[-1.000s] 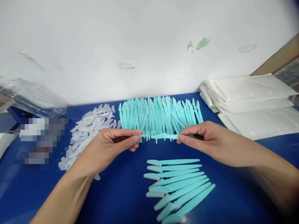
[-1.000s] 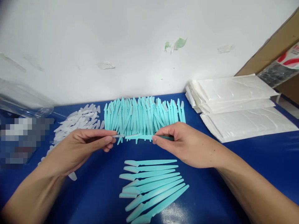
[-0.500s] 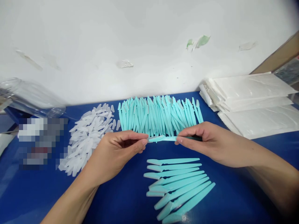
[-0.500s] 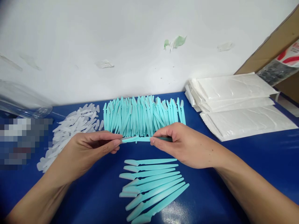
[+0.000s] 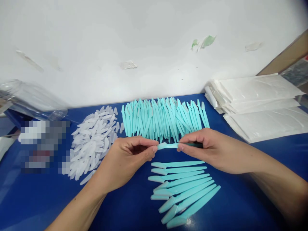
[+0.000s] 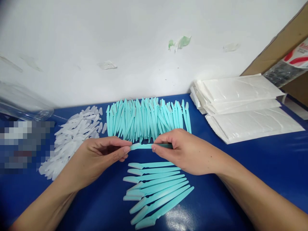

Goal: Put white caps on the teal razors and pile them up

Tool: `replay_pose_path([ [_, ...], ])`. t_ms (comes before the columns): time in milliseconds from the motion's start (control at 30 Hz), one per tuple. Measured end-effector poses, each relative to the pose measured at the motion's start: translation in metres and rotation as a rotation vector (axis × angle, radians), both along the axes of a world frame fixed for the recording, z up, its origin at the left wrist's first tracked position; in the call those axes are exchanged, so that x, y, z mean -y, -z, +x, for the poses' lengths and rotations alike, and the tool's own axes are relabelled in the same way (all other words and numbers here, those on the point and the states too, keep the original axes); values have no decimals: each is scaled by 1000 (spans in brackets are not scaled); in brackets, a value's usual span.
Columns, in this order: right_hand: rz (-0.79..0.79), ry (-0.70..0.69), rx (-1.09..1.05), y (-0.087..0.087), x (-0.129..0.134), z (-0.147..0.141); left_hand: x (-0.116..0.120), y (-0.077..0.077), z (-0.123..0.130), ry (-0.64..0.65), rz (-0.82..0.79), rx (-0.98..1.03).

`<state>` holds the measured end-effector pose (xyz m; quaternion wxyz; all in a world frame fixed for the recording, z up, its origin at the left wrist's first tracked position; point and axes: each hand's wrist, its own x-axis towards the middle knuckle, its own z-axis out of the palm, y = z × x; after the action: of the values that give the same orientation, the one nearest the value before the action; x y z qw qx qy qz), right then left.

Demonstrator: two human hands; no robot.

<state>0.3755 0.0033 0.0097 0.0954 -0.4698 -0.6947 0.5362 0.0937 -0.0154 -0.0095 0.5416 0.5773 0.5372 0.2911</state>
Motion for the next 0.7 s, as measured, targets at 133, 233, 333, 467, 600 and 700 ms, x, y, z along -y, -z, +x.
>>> replay_pose_path([
  [133, 28, 16, 53, -1, 4, -4, 0, -3, 0, 92, 2, -103],
  [233, 185, -62, 158, 0, 9, -6, 1, -7, -2, 264, 69, -262],
  [333, 331, -166, 235, 4, 13, -10, 2, -8, 0, 364, 195, -387],
  [467, 376, -162, 287, 8, 15, -14, 2, -6, 3, 392, 315, -477],
  [600, 392, -184, 268, 6, 16, -14, 4, -5, 5, 474, 361, -503],
  [700, 398, -141, 259, 4, 15, -11, 4, -7, 1, 497, 349, -505],
])
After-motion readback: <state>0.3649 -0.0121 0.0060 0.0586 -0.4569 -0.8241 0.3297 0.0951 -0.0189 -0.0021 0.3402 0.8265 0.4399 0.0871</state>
